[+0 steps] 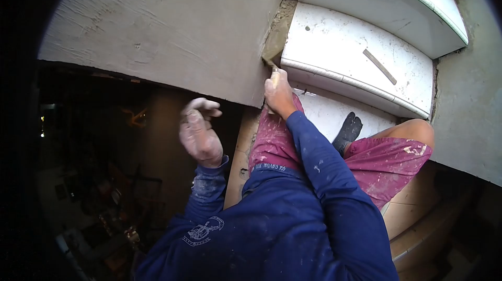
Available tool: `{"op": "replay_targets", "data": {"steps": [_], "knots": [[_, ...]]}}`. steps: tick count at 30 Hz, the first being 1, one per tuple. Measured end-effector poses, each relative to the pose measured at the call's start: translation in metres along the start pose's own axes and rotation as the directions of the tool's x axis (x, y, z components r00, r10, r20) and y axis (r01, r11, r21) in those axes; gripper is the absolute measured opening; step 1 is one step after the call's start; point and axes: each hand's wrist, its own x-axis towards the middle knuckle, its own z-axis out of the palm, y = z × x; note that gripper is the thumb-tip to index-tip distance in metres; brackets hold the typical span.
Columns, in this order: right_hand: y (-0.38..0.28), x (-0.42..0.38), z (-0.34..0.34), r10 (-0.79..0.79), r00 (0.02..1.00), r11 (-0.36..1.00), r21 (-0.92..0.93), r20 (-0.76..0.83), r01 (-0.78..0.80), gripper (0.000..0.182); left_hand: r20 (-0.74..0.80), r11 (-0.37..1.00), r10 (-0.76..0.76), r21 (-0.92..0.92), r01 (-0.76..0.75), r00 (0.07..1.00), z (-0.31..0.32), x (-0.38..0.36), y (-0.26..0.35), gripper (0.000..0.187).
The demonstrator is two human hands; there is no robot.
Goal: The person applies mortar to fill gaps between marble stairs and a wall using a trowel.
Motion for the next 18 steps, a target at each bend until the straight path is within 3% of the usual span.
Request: {"op": "replay_targets", "data": {"steps": [1, 2, 5, 6, 9, 10, 12, 14, 17, 18], "knots": [[-0.006, 0.005, -0.006, 0.006, 0.995, 0.994, -0.112, 0.103, 0.005, 0.044, -0.05, 0.993, 0.104, 0.063, -0.101, 0.993, 0.0, 0.006, 0.006, 0.037], [-0.009, 0.008, -0.014, 0.045, 0.993, 0.997, -0.075, 0.112, -0.037, 0.046, -0.101, 0.977, 0.195, 0.111, -0.184, 0.975, 0.003, 0.014, 0.012, 0.04], [-0.031, -0.003, -0.001, 0.094, 0.974, 0.975, 0.218, -0.207, -0.048, 0.044, -0.175, 0.871, 0.445, 0.312, -0.379, 0.879, 0.011, 0.042, 0.012, 0.057], [0.007, -0.001, 0.018, -0.141, 0.983, 0.969, 0.188, -0.118, 0.162, 0.036, -0.146, 0.814, 0.52, 0.382, -0.437, 0.841, 0.013, 0.054, 0.008, 0.065], [-0.003, 0.01, -0.001, 0.025, 1.0, 1.0, -0.012, -0.003, -0.025, 0.028, -0.094, 0.598, 0.698, 0.623, -0.504, 0.71, 0.033, 0.087, -0.017, 0.084], [-0.029, 0.008, -0.014, 0.088, 0.996, 0.995, 0.054, -0.028, -0.086, 0.028, -0.082, 0.558, 0.712, 0.669, -0.491, 0.697, 0.034, 0.088, -0.023, 0.088], [0.004, 0.014, 0.01, -0.063, 0.986, 0.992, 0.122, 0.155, 0.044, 0.034, -0.058, 0.516, 0.718, 0.713, -0.474, 0.694, 0.033, 0.09, -0.029, 0.094], [0.018, 0.008, 0.017, 0.034, 0.995, 0.996, -0.083, 0.096, -0.026, 0.037, -0.013, 0.486, 0.722, 0.721, -0.493, 0.692, 0.029, 0.092, -0.031, 0.096], [-0.017, 0.012, -0.007, 0.1, 0.995, 0.995, 0.016, -0.003, -0.1, 0.038, 0.022, 0.455, 0.728, 0.733, -0.506, 0.686, 0.028, 0.093, -0.035, 0.097], [-0.02, 0.006, 0.003, 0.013, 0.98, 0.993, 0.116, -0.198, 0.01, 0.039, 0.004, 0.479, 0.72, 0.721, -0.501, 0.694, 0.031, 0.092, -0.035, 0.097]]}}
